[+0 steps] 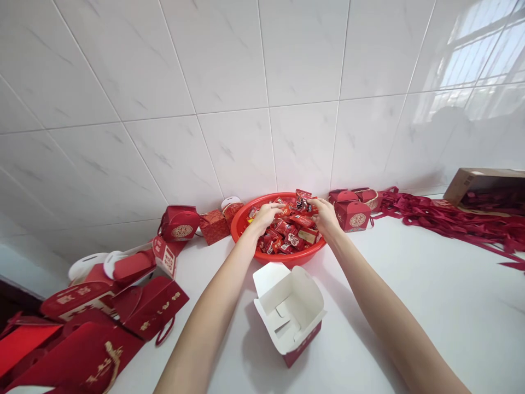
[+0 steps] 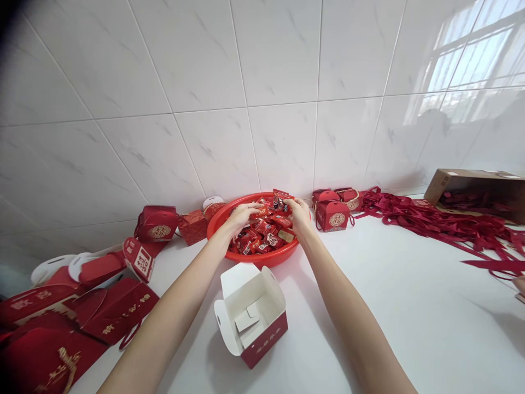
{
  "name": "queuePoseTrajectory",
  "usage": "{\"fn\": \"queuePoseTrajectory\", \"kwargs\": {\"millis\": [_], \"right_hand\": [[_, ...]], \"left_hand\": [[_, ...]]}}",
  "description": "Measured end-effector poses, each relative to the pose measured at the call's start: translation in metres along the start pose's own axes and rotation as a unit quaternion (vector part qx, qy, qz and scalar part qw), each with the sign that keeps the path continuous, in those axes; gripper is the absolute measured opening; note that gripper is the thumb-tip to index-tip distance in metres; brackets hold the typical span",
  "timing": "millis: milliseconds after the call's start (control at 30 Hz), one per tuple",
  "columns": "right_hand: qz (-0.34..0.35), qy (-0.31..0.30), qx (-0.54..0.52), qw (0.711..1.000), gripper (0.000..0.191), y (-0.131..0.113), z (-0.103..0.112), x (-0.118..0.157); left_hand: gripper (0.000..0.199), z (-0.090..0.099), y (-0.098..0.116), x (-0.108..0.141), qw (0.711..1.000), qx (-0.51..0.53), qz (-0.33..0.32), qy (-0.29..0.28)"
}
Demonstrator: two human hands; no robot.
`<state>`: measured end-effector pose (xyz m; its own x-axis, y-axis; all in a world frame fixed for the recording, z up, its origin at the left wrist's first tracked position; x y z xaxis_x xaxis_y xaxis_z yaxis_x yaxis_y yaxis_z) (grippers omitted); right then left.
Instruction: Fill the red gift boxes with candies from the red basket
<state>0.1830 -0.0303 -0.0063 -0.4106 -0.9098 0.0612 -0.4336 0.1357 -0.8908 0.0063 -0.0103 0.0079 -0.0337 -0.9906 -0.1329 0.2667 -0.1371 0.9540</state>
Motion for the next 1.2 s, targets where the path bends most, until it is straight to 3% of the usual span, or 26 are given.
{"fn": "queuePoseTrajectory", "kwargs": {"millis": [100, 333, 500, 600, 800, 1000, 1200], "right_hand": [[-0.013, 0.009, -0.016, 1.0, 0.013, -0.001, -0.001, 0.003], [-0.021, -0.002, -0.032, 0.999, 0.015, 0.001, -0.002, 0.004], [-0.015, -0.029, -0.037, 0.999, 0.018, 0.0, -0.003, 0.005], [-0.009, -0.073, -0.045, 0.996, 0.02, -0.003, -0.005, 0.007], [-0.015, -0.227, -0.002, 0.974, 0.032, -0.015, -0.008, 0.028], [0.008, -0.331, 0.075, 0.94, 0.028, -0.054, -0.008, 0.074], [0.099, -0.424, 0.186, 0.881, 0.023, -0.084, -0.005, 0.12]], "left_hand": [[0.032, 0.001, 0.001, 0.005, 0.999, 0.027, 0.033, -0.012], [0.043, 0.0, -0.003, -0.002, 0.995, 0.081, -0.04, -0.031], [0.047, 0.001, -0.002, -0.002, 0.991, 0.127, -0.034, -0.001], [0.048, 0.005, 0.003, 0.005, 0.988, 0.144, -0.04, 0.025], [0.049, 0.03, 0.015, 0.036, 0.986, 0.15, -0.051, 0.047], [0.042, 0.059, 0.039, 0.089, 0.995, 0.058, -0.077, -0.004], [0.036, 0.062, 0.053, 0.137, 0.98, -0.086, -0.073, -0.165]]}}
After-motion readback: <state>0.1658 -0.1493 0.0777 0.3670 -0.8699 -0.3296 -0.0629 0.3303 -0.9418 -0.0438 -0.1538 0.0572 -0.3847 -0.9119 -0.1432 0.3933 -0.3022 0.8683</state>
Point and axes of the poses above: each hand's wrist, its own x-axis away from the middle knuckle, its own z-axis out of the back of the hand, y = z × x, the point moved 3 cm from there along -x, towards the middle knuckle, and after that the axes turned 7 degrees about y, right-handed, at the moved point
